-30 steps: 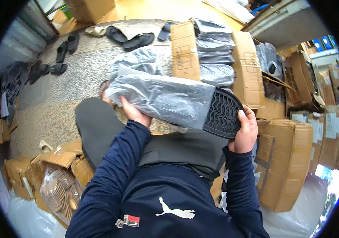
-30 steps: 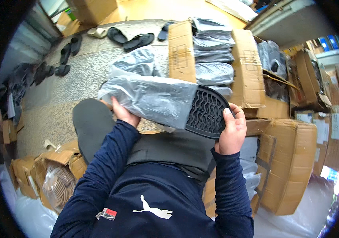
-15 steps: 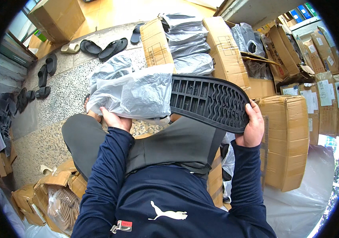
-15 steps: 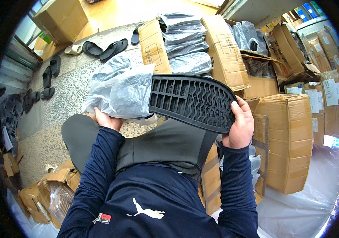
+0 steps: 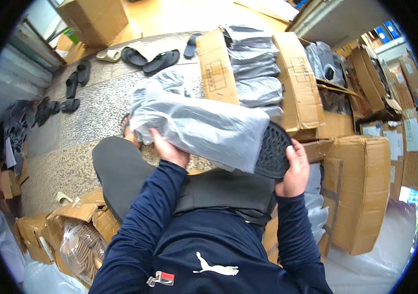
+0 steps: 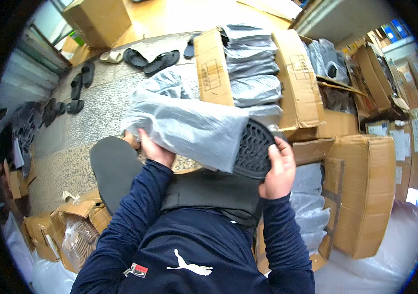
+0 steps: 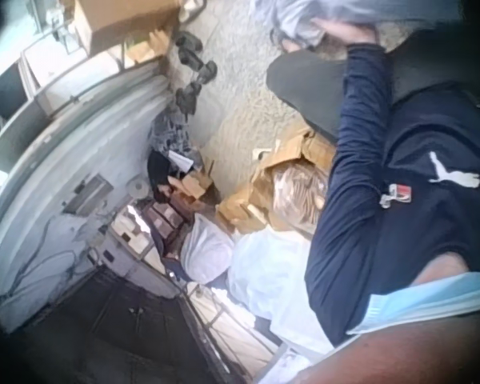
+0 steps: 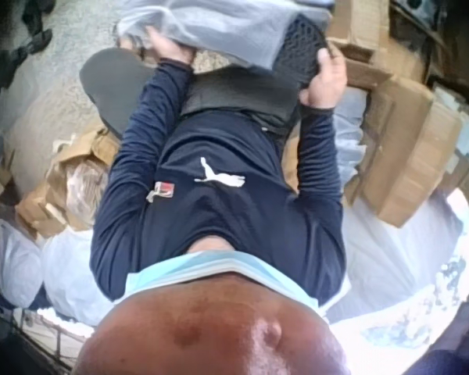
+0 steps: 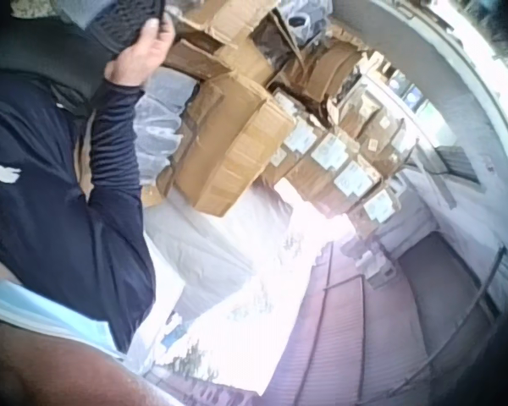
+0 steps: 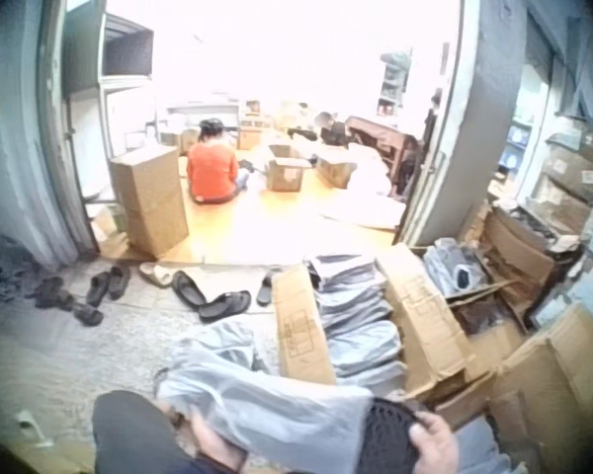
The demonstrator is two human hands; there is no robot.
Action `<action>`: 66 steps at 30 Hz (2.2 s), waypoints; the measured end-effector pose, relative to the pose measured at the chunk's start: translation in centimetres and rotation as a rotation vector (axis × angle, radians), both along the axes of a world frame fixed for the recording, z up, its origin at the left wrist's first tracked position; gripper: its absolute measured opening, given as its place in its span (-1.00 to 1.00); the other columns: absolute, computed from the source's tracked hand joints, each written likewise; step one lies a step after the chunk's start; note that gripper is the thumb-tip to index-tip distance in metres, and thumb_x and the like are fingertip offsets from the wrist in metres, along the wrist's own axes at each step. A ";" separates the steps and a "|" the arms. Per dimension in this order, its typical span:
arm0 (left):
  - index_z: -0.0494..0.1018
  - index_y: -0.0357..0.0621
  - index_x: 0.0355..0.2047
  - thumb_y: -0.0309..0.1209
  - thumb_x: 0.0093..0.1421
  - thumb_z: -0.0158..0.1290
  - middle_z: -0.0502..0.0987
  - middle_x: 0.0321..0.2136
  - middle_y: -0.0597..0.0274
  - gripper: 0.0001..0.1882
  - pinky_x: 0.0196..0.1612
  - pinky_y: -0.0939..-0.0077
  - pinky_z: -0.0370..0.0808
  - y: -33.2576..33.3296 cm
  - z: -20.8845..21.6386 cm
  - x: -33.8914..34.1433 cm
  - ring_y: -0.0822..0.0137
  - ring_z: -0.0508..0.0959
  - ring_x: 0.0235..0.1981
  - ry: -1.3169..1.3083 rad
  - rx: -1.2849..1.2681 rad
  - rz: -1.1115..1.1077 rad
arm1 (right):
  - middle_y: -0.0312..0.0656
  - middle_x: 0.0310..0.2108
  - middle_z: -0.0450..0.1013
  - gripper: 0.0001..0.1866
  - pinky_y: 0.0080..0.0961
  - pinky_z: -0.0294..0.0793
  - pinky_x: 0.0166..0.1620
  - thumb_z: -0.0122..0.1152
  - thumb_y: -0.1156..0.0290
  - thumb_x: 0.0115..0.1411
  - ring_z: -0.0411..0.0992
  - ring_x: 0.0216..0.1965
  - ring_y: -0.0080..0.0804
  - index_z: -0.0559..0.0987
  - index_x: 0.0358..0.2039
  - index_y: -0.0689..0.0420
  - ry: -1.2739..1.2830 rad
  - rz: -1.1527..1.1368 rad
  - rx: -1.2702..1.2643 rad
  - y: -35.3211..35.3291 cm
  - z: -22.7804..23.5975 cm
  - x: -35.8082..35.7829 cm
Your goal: The person sits on the floor and repeatedly picks up plastic-wrapped packages from a cardboard box, then places them into a growing stack on the floor. The person handles the packages one at a time and occasionally adjusts the stack.
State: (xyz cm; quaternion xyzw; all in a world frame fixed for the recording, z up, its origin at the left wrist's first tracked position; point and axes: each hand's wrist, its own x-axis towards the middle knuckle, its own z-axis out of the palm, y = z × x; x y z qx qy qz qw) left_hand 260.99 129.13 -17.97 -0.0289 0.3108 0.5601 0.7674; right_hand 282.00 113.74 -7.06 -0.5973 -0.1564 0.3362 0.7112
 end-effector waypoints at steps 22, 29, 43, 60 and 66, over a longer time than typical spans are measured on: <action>0.31 -0.28 0.04 -0.40 0.14 0.17 0.49 -0.14 0.14 -0.52 -0.08 0.36 0.51 18.1 -2.0 -16.2 0.25 0.54 -0.15 0.743 0.289 0.158 | -0.04 -0.23 0.49 -0.76 -0.26 0.36 0.01 0.21 0.35 0.08 0.42 -0.12 -0.07 0.57 -0.29 0.23 -1.423 0.271 -0.837 1.0 -9.5 11.8; 0.29 -0.38 0.09 -0.25 0.00 0.30 0.47 -0.02 0.02 -0.28 0.03 0.37 0.41 23.2 -18.9 -23.2 0.23 0.50 -0.06 1.110 -0.077 -0.233 | -0.07 -0.23 0.48 -0.79 -0.30 0.35 0.02 0.23 0.39 0.05 0.41 -0.11 -0.12 0.55 -0.32 0.23 -1.145 0.345 -0.946 2.9 -11.3 11.4; 0.25 -0.25 0.20 0.10 -0.20 0.36 0.31 0.09 -0.26 0.04 0.19 0.16 0.26 27.9 -27.0 -15.8 -0.13 0.34 0.11 2.192 0.013 -0.689 | 0.10 -0.31 0.55 -0.42 -0.32 0.47 -0.08 0.24 -0.03 0.07 0.54 -0.22 -0.13 0.59 -0.22 0.33 -0.750 0.614 -1.241 11.3 -16.9 22.1; 0.51 -0.27 -0.18 -0.44 0.16 0.13 0.55 -0.34 0.13 -0.77 -0.20 0.53 0.49 13.9 -7.4 17.6 0.35 0.57 -0.29 1.242 0.929 -0.964 | 0.33 0.04 0.27 0.11 -0.20 0.21 0.24 0.55 0.22 -0.22 0.23 0.15 0.19 0.01 0.19 0.35 -0.468 -0.188 -0.857 30.7 -28.1 21.8; 0.51 -0.32 -0.20 -0.48 0.14 0.13 0.54 -0.33 0.10 -0.77 -0.20 0.51 0.49 12.6 -1.5 19.8 0.31 0.57 -0.31 1.178 1.179 -0.876 | 0.36 -0.12 0.40 -0.25 -0.07 0.36 0.08 0.32 0.29 -0.12 0.43 -0.09 0.22 0.19 0.02 0.35 -0.222 -0.351 -0.830 27.4 -32.3 14.7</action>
